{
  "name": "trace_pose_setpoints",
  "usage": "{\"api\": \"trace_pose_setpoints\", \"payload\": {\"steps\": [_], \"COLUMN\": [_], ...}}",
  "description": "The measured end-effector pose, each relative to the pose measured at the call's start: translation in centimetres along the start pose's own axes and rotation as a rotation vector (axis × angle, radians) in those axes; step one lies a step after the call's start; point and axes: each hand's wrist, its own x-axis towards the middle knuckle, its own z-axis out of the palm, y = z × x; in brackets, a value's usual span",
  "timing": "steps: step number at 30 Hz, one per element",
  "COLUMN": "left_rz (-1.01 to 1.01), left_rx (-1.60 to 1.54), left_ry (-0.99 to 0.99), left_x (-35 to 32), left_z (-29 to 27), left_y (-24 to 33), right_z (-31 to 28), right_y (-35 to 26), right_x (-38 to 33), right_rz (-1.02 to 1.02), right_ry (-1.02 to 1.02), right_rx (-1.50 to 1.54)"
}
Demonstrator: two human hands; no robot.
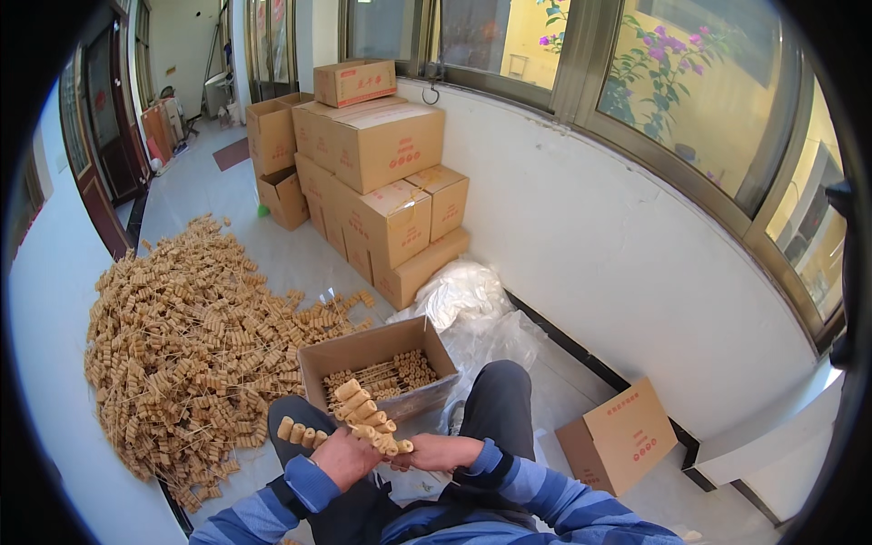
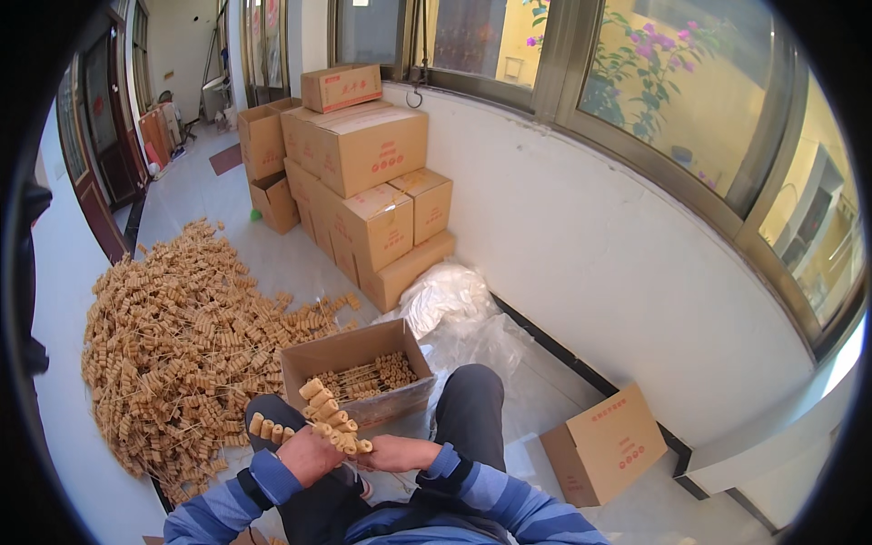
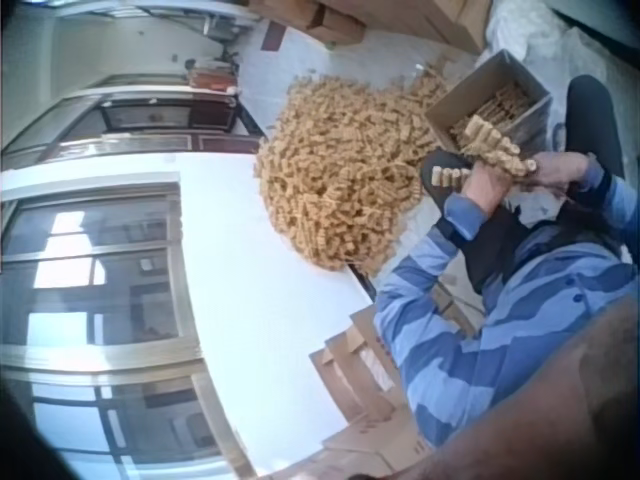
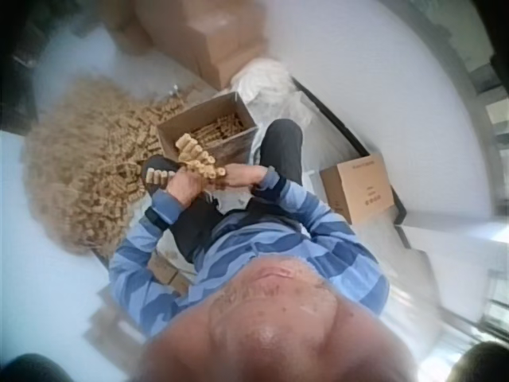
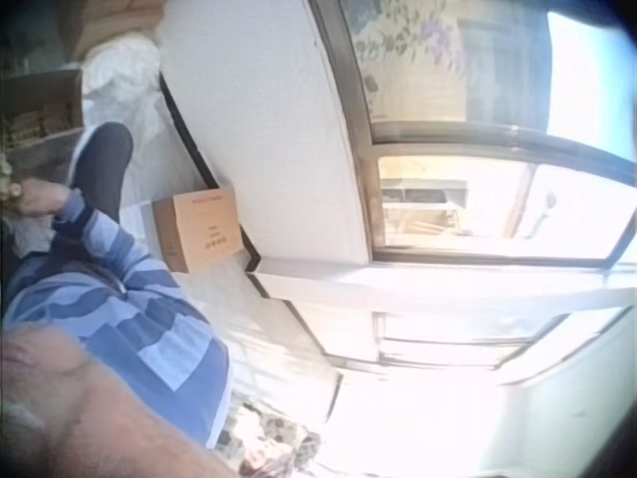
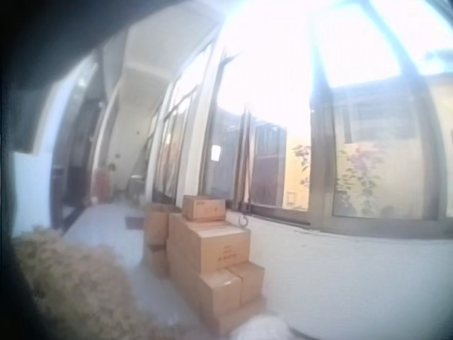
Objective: The person sits on the floor and repeatedly picks up small ring-shaped food items, threads them onto wooden skewers, and places the completed skewers into a cardboard box. The person handles the items by hand and organizes the finished skewers in the box.
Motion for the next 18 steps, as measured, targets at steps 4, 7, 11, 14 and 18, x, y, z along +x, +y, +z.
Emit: {"api": "trace_pose_setpoints", "payload": {"steps": [4, 7, 11, 14, 18], "left_rz": [0.054, 0.013, 0.024, -0.015, -0.209], "left_rx": [0.014, 0.036, 0.091, 0.212, 0.037], "left_ry": [-0.039, -0.057, -0.066, 0.028, 0.370], "left_x": [0.1, 0.4, 1.5, 2.0, -0.3], "left_z": [-0.8, -1.6, -4.0, -7.1, -10.1], "left_y": [0.7, 1.1, 1.2, 2.0, 3.3], "right_z": [2.4, 3.8, 4.6, 4.1, 2.2], "right_y": [1.4, 1.5, 1.0, -0.2, -1.5], "right_x": [-0.5, -0.9, -1.2, -2.3, -4.7], "right_rz": [-0.097, -0.103, -0.210, -0.255, -0.255], "right_ry": [-0.128, -0.084, 0.047, 0.168, 0.390], "right_rx": [0.597, 0.740, 0.821, 0.791, 0.950]}}
